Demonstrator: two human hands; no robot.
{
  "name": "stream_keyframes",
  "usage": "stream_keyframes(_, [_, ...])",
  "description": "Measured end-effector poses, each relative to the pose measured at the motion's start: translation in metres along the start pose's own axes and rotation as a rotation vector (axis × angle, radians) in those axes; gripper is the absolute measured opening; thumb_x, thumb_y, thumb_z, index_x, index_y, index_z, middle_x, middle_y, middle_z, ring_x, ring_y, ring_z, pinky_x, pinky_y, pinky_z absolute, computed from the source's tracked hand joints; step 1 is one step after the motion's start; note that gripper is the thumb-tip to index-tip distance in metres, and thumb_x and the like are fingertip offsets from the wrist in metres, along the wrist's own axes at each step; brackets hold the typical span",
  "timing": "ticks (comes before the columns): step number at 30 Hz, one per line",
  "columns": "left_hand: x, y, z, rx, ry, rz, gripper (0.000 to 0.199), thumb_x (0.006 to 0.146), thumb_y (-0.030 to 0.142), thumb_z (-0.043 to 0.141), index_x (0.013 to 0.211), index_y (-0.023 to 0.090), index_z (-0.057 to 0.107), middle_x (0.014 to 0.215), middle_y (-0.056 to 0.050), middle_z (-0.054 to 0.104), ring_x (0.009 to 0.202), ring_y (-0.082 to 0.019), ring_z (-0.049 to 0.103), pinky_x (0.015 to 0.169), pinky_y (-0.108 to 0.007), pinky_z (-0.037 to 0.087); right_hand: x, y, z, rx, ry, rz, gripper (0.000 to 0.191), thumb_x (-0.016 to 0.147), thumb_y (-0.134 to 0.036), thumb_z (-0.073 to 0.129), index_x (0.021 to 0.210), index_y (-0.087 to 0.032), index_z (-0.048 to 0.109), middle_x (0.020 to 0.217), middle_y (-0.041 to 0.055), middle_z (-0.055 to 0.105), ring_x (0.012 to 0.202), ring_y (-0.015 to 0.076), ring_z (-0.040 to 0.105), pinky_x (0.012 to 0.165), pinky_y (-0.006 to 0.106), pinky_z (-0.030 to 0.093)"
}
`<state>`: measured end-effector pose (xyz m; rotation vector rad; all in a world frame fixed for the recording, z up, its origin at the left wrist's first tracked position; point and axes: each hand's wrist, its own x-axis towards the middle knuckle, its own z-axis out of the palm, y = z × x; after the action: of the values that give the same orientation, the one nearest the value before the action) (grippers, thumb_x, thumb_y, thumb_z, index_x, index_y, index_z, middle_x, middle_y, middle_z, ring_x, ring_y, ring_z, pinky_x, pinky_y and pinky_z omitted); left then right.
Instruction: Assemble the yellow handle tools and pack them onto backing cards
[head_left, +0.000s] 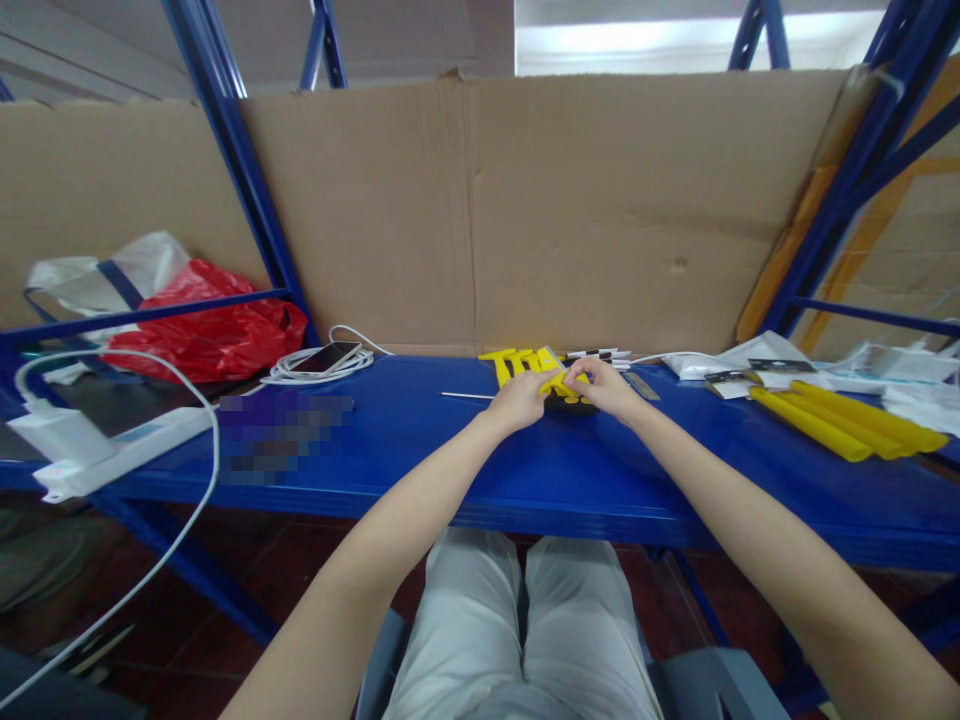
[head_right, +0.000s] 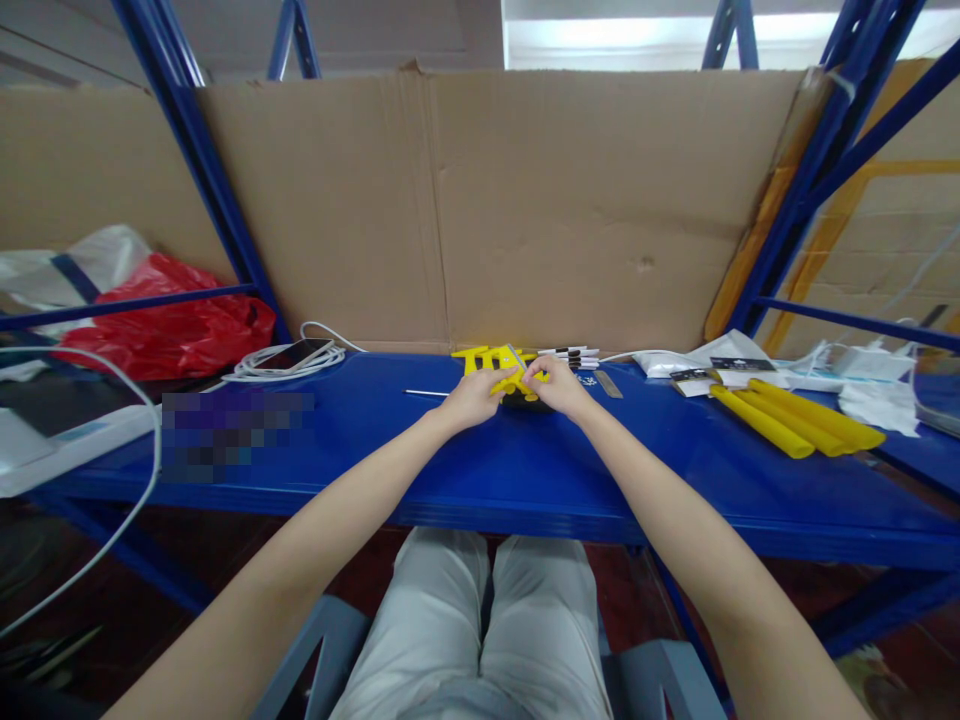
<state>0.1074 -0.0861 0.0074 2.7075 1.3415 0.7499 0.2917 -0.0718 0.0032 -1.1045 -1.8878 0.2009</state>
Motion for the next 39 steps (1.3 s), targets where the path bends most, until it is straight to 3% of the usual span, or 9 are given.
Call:
stream_keyframes(12, [-0.003, 0.002, -0.002, 0.000, 0.018, 0.026, 0.051, 0.086, 0.012, 0.051, 0.136, 0.019, 0.051, 0.128, -0.010, 0.061, 0.118, -0.022, 0.055, 0.102, -0.032, 0.040, 0.002, -0.001, -0.002, -0.111, -0.062, -0.070, 0.011, 0.072, -0.017, 0.056, 0.062, -0.021, 0.057, 0.080, 0.0047, 0.065, 0.087, 0.0216, 0.060, 0.089, 0.042, 0.043])
stream_keyframes(23, [-0.002, 0.000, 0.001, 0.009, 0.007, 0.057, 0.051, 0.086, 0.012, 0.050, 0.136, 0.023, 0.051, 0.126, -0.010, 0.062, 0.115, -0.022, 0.057, 0.099, -0.038, 0.042, -0.001, 0.002, -0.004, -0.221, -0.113, -0.109, 0.009, 0.075, -0.019, 0.055, 0.067, -0.021, 0.055, 0.084, 0.0055, 0.061, 0.094, 0.0225, 0.056, 0.094, 0.042, 0.040])
stream_keyframes(26, [-0.002, 0.000, 0.001, 0.000, 0.013, 0.058, 0.052, 0.086, 0.013, 0.050, 0.138, 0.024, 0.049, 0.126, -0.009, 0.062, 0.115, -0.022, 0.057, 0.099, -0.037, 0.042, -0.001, 0.006, -0.001, -0.135, -0.077, -0.031, 0.002, 0.076, -0.020, 0.056, 0.077, -0.021, 0.054, 0.090, 0.0053, 0.062, 0.096, 0.0220, 0.057, 0.092, 0.042, 0.042])
stream_keyframes(31, [-0.001, 0.001, 0.000, 0.002, 0.025, 0.030, 0.053, 0.086, 0.013, 0.050, 0.137, 0.022, 0.049, 0.127, -0.009, 0.061, 0.117, -0.021, 0.055, 0.101, -0.034, 0.041, -0.001, 0.009, 0.007, 0.101, 0.028, 0.148, 0.023, 0.075, -0.023, 0.060, 0.097, -0.021, 0.051, 0.104, 0.0067, 0.063, 0.101, 0.0194, 0.059, 0.091, 0.040, 0.046])
stream_keyframes(36, [0.001, 0.000, -0.004, -0.006, 0.071, -0.030, 0.054, 0.087, 0.013, 0.048, 0.140, 0.021, 0.047, 0.128, -0.009, 0.060, 0.118, -0.021, 0.054, 0.101, -0.033, 0.041, -0.006, -0.010, 0.002, 0.363, -0.063, 0.393, 0.030, 0.079, -0.023, 0.059, 0.108, -0.021, 0.049, 0.083, 0.0041, 0.069, 0.081, 0.0185, 0.067, 0.080, 0.038, 0.052])
stream_keyframes(39, [0.002, -0.001, -0.007, -0.006, 0.075, -0.023, 0.055, 0.087, 0.012, 0.047, 0.141, 0.017, 0.044, 0.131, -0.010, 0.058, 0.121, -0.021, 0.052, 0.103, -0.032, 0.040, -0.009, -0.023, -0.002, 0.456, -0.092, 0.432, 0.033, 0.079, -0.019, 0.059, 0.110, -0.020, 0.049, 0.068, 0.0010, 0.068, 0.069, 0.0173, 0.067, 0.076, 0.036, 0.053])
